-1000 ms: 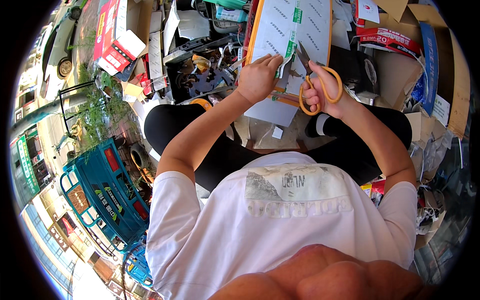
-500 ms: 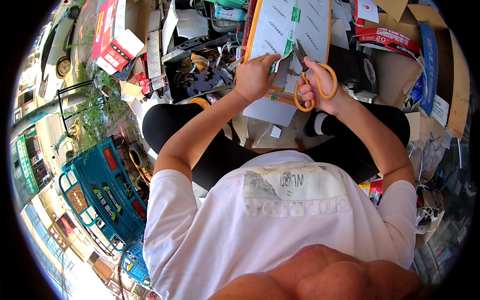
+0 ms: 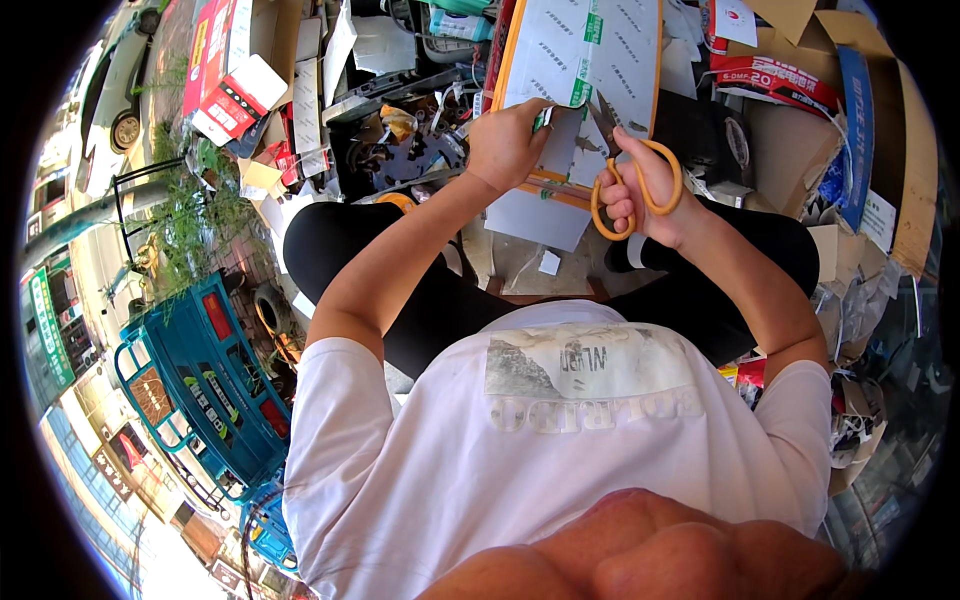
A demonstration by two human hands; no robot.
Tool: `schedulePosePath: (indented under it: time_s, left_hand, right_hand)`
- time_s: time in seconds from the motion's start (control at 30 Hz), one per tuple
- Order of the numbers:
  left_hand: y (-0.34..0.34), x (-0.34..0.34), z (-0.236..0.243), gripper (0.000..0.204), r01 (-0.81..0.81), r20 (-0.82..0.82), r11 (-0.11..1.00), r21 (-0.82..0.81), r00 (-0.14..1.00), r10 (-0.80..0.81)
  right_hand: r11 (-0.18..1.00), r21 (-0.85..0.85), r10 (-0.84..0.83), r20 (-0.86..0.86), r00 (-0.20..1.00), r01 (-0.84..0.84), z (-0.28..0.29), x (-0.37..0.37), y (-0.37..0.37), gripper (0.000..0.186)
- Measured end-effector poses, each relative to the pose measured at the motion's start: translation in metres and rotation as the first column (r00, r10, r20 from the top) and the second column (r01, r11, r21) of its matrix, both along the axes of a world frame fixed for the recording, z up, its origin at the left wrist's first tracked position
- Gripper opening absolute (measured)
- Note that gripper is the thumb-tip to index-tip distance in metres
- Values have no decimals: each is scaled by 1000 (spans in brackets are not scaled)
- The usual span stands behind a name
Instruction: The person uses scissors to cut through and disassemble various cardboard boxes, removing the paper contents and discarded items from inside them while sitting on the ground.
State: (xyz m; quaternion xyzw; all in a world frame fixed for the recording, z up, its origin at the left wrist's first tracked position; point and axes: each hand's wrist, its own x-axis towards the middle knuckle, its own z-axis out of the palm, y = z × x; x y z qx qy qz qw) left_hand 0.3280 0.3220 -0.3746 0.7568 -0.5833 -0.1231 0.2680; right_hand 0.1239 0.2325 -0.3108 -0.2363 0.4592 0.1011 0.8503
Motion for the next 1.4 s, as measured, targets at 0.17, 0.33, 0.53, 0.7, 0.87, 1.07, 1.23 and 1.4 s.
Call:
schedulePosePath:
  time_s: [0.17,0.33,0.53,0.7,0.87,1.07,1.23,1.4]
  left_hand:
    - [-2,2,-2,26,-9,-23,1000,1,1000,9]
    - [2,-1,3,27,30,-25,999,-9,999,-31]
    - [2,-10,9,24,53,-52,998,-23,997,-54]
    - [-5,-1,8,24,-47,-87,998,29,995,49]
    - [-2,-5,13,22,8,-87,1000,-8,996,-8]
    - [5,-17,13,29,105,-39,990,-96,993,-110]
    - [1,-9,14,22,19,-119,1000,17,993,-17]
    - [-6,35,6,33,-179,-456,982,57,871,185]
  right_hand:
    - [999,42,-5,46,999,3,-4,-2,-4,62]
    - [1000,-9,-17,-8,1000,17,-4,5,1,61]
    - [990,-121,-71,-14,997,69,-27,13,-1,60]
    - [984,-143,-114,-25,993,109,-26,15,8,59]
    - [969,-222,-116,-22,993,108,-30,19,10,59]
    - [945,-309,-123,-15,992,112,-40,20,5,58]
    - [967,-240,-79,21,997,82,-38,13,-4,55]
    - [988,-135,-58,136,989,77,-24,5,-16,53]
